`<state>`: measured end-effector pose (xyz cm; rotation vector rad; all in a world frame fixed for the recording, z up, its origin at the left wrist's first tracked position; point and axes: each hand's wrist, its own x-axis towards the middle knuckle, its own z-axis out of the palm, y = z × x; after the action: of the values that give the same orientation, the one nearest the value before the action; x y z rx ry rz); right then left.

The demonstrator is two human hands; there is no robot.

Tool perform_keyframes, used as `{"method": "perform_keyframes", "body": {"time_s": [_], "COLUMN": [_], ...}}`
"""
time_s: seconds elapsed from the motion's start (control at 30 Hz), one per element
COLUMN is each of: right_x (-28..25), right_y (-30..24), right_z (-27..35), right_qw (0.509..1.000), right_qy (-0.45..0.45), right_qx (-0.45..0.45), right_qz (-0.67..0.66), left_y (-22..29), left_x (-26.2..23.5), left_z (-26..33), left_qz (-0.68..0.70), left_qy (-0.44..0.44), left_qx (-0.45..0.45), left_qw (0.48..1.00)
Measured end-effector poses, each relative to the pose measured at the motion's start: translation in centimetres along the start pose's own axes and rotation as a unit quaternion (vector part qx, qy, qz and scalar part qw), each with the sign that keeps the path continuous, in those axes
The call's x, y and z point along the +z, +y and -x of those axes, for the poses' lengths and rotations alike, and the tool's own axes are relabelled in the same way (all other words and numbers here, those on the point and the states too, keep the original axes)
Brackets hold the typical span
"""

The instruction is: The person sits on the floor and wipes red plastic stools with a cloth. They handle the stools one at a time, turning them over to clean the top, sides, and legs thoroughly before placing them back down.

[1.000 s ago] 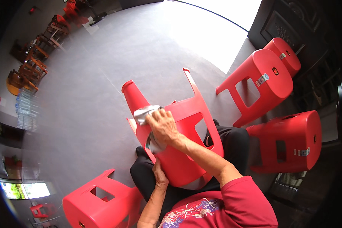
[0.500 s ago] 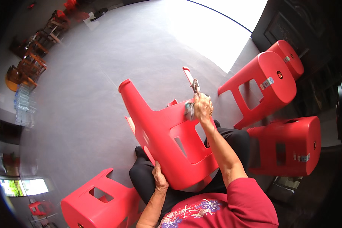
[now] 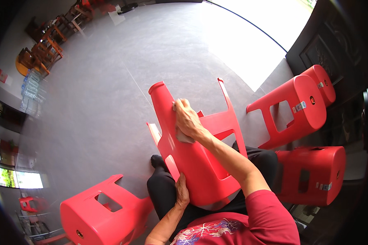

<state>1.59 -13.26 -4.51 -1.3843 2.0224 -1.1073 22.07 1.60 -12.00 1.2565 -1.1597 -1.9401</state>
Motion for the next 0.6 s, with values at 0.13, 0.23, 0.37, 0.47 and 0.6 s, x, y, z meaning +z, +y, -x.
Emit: {"method": "perform_keyframes", "body": {"time_s": [0.13, 0.23, 0.37, 0.47, 0.6], "right_x": [3.2, 4.4, 4.2, 3.6, 2.2], "right_y": [0.0, -0.3, -1.4, -1.7, -1.9], "right_z": [-5.3, -4.5, 2.2, 9.9, 18.0], "right_qw": [0.981, 0.946, 0.913, 0.921, 0.942], "right_qy": [0.121, 0.157, 0.124, 0.089, 0.098], "right_qx": [-0.105, -0.188, -0.233, -0.228, -0.143], "right_qz": [0.11, 0.211, 0.311, 0.302, 0.288], "left_y": [0.5, -1.7, -2.2, -3.2, -0.5], "left_x": [0.8, 0.0, -0.7, -1.1, 0.5], "left_z": [-0.1, -0.8, -0.9, -1.5, -0.1], "left_qz": [0.043, 0.066, 0.096, 0.133, 0.067], "left_qy": [-0.005, 0.013, 0.003, 0.007, -0.006], "left_qx": [-0.037, -0.051, -0.024, -0.047, 0.022], "left_qw": [0.998, 0.996, 0.995, 0.99, 0.997]}}
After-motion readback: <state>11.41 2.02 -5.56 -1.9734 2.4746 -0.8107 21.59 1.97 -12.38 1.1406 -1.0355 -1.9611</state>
